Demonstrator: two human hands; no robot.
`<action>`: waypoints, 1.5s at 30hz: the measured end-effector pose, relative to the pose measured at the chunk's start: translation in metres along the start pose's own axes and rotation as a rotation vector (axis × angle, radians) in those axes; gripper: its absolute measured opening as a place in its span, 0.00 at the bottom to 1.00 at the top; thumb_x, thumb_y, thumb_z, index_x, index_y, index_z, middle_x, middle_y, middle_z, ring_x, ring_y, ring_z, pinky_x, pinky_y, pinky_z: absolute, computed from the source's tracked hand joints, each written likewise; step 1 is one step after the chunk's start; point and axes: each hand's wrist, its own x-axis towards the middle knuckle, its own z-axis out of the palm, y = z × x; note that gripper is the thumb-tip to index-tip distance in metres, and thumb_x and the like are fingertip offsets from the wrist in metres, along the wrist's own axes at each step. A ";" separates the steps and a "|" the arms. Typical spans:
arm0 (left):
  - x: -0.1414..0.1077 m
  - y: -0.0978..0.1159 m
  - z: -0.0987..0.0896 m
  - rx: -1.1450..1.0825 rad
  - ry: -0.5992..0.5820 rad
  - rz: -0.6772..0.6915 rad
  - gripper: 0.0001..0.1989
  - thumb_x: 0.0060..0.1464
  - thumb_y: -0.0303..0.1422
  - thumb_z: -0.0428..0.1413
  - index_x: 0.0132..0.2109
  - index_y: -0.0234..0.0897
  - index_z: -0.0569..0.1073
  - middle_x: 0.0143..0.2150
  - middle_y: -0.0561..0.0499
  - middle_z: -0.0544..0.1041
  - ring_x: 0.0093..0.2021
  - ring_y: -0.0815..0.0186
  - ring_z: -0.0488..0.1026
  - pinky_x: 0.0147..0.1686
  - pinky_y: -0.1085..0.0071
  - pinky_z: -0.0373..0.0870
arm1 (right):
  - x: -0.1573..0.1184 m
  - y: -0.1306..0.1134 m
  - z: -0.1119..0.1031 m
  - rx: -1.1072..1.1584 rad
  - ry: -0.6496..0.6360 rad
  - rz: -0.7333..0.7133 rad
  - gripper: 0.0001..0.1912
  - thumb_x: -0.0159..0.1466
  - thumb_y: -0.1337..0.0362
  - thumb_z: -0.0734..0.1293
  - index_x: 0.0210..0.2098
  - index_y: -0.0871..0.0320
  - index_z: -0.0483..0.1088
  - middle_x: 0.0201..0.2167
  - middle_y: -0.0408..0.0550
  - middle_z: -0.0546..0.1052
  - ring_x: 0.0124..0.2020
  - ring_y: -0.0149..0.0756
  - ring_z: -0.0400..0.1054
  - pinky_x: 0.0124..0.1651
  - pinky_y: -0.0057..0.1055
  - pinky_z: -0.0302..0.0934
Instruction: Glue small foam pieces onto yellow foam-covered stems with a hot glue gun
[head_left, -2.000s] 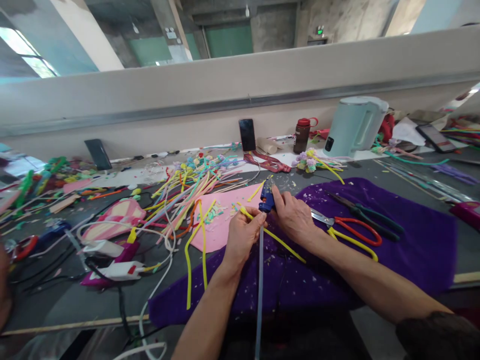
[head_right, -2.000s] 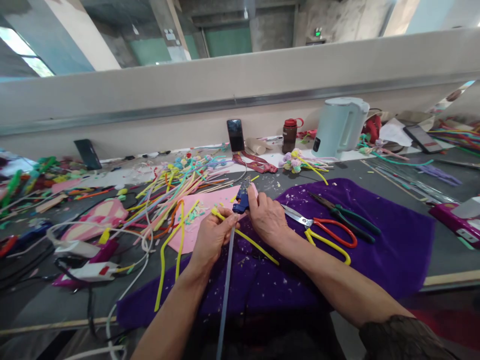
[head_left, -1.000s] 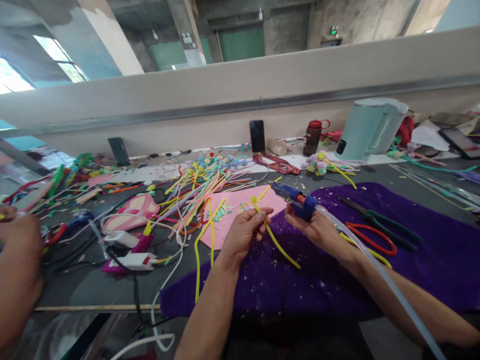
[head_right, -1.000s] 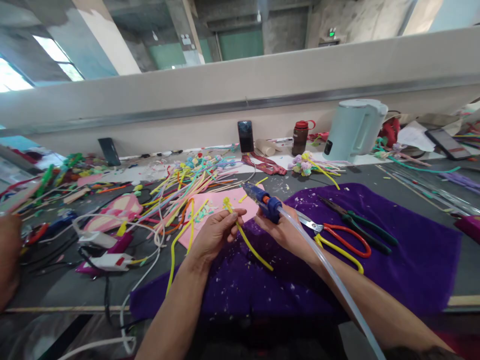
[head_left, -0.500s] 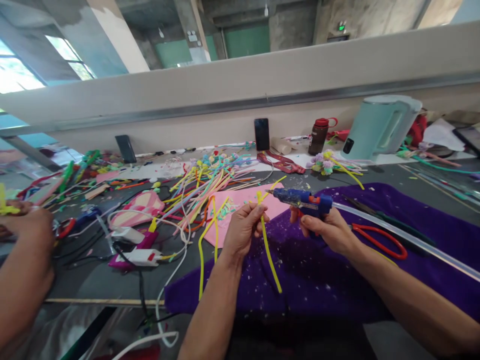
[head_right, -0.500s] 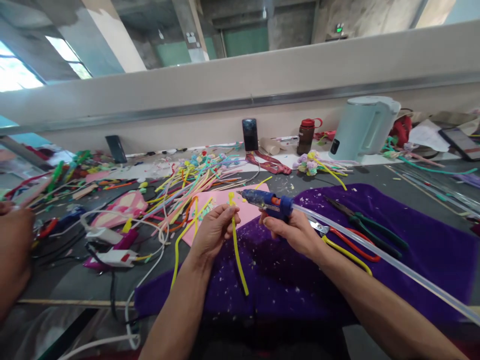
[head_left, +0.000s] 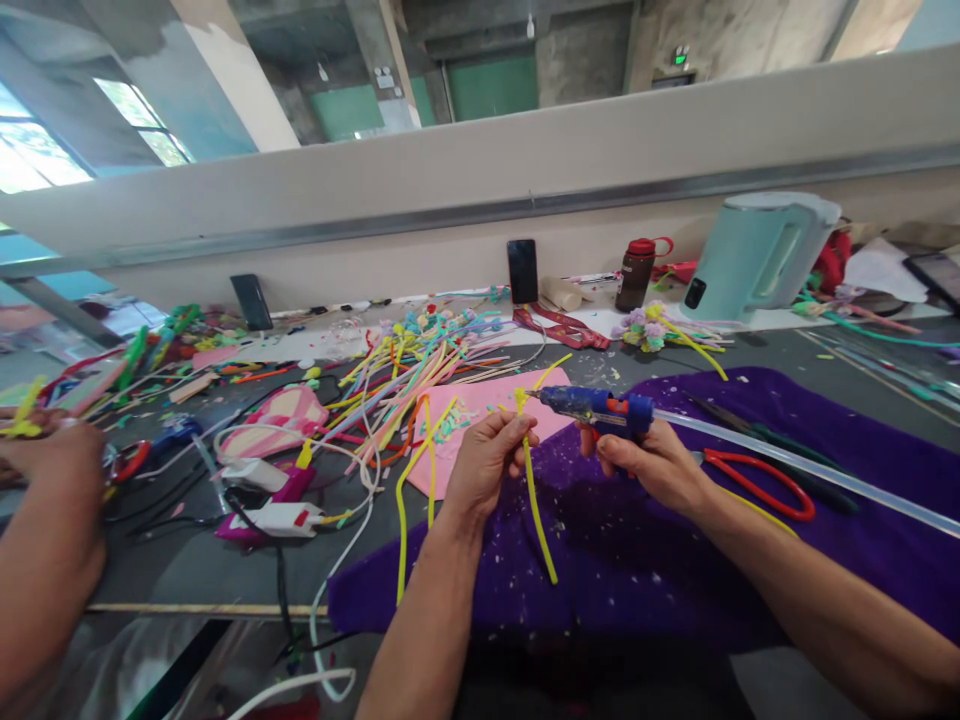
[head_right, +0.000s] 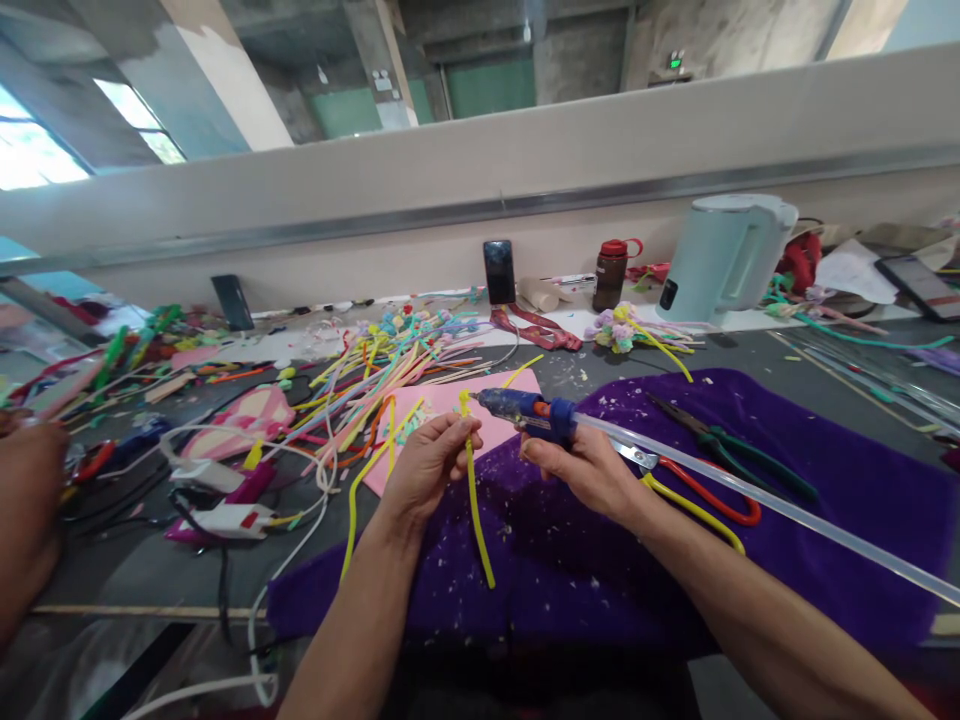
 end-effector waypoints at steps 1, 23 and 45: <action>0.000 0.000 0.000 0.002 0.000 0.003 0.13 0.43 0.40 0.60 0.29 0.32 0.72 0.24 0.53 0.72 0.16 0.80 0.60 0.13 0.82 0.53 | 0.000 0.002 0.000 -0.011 0.002 0.006 0.17 0.58 0.53 0.62 0.32 0.62 0.68 0.24 0.46 0.70 0.23 0.29 0.62 0.24 0.26 0.55; -0.001 0.000 0.001 0.088 0.016 0.037 0.13 0.44 0.40 0.59 0.28 0.32 0.72 0.25 0.52 0.72 0.17 0.78 0.60 0.14 0.81 0.53 | 0.003 0.016 -0.002 -0.034 0.024 0.055 0.19 0.57 0.50 0.63 0.36 0.61 0.67 0.24 0.44 0.68 0.22 0.28 0.59 0.24 0.26 0.56; -0.001 0.000 0.001 0.097 0.007 0.047 0.13 0.43 0.41 0.59 0.28 0.33 0.72 0.24 0.53 0.72 0.16 0.79 0.60 0.14 0.80 0.54 | 0.005 0.011 -0.004 -0.125 0.071 0.029 0.17 0.57 0.51 0.63 0.28 0.62 0.67 0.16 0.41 0.65 0.18 0.27 0.58 0.21 0.25 0.52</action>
